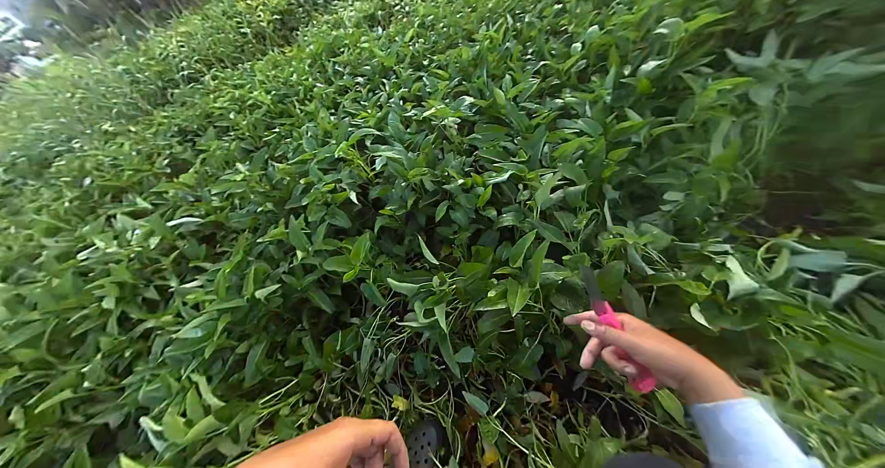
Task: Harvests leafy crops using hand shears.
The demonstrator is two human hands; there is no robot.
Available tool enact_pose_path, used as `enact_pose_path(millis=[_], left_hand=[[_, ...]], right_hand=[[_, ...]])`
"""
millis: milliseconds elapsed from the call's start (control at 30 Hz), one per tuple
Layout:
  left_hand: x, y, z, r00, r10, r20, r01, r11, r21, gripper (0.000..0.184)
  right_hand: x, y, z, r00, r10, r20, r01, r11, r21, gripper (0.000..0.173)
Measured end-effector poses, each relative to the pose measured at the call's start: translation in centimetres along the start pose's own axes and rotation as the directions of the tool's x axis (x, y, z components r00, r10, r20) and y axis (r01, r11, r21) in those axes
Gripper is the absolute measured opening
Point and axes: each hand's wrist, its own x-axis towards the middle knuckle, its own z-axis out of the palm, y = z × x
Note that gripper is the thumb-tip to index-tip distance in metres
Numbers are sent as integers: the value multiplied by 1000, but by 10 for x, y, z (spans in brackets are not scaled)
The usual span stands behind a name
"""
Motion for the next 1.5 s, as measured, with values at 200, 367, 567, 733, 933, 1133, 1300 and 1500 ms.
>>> enact_pose_path(millis=[200,367,567,733,933,1133,1300,1500], left_hand=[[107,47,-52,982,38,-183,63,855,514,28],[189,60,-60,728,515,-453,-142,759,635,16],[240,20,-27,823,535,-192,-98,466,879,23],[260,-37,-9,979,12,-203,170,502,848,60],[182,-147,-101,900,-182,-396,435,401,806,56],[105,-204,-156,783,-286,-552,621,380,685,66],[98,-222,-129,731,-277,-623,634,613,471,61],[136,-208,-54,771,-453,-448,613,719,328,60]], right_hand=[[66,62,37,988,44,-149,-23,990,139,42],[69,86,84,999,37,37,-26,961,-276,60],[34,143,151,891,236,387,119,702,-702,64],[29,128,147,823,341,455,126,671,-731,94],[9,31,90,863,363,350,27,659,-751,107],[53,-97,61,970,135,200,118,460,-880,41],[155,-95,92,921,289,263,102,470,-877,31],[215,-25,115,957,282,64,-135,632,-763,43]])
